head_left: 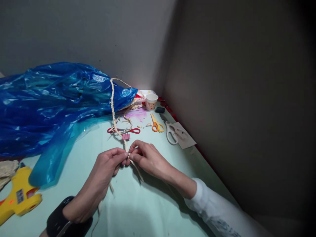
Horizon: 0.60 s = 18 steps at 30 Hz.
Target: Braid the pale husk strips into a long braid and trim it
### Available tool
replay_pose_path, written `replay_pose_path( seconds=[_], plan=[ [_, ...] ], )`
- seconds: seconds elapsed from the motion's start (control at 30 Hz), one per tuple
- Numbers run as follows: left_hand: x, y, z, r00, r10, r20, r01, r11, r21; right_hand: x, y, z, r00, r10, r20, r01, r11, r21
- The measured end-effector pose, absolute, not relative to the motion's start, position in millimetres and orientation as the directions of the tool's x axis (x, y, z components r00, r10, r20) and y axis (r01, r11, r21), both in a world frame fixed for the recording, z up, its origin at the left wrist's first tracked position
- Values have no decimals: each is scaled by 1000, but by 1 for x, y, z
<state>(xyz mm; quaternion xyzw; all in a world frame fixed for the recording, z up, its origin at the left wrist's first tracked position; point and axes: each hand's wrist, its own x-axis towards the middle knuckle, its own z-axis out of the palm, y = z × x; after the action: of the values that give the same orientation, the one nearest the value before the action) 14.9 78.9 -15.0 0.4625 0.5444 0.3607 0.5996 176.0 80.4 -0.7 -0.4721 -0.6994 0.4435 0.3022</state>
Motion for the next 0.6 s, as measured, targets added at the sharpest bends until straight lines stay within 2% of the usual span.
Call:
replay_pose_path(
  seconds=[0.2,0.43,0.5,0.53,0.6],
  plan=[
    [16,77,-17,99,943,-316,66,311,948,174,75,5,-346,938,-9,625,223,-748],
    [13,77,-18,108,943,-315,6,316,949,185,86,13,-424,903,66,708,376,-598],
    [12,78,-17,107,942,-318,18,318,948,208,96,21,-333,933,136,806,357,-472],
    [11,78,-17,109,942,-318,28,316,948,222,102,25,-216,959,185,896,270,-353],
    [11,78,-17,122,942,-313,49,309,950,251,111,28,38,974,221,997,-23,-68]
  ],
)
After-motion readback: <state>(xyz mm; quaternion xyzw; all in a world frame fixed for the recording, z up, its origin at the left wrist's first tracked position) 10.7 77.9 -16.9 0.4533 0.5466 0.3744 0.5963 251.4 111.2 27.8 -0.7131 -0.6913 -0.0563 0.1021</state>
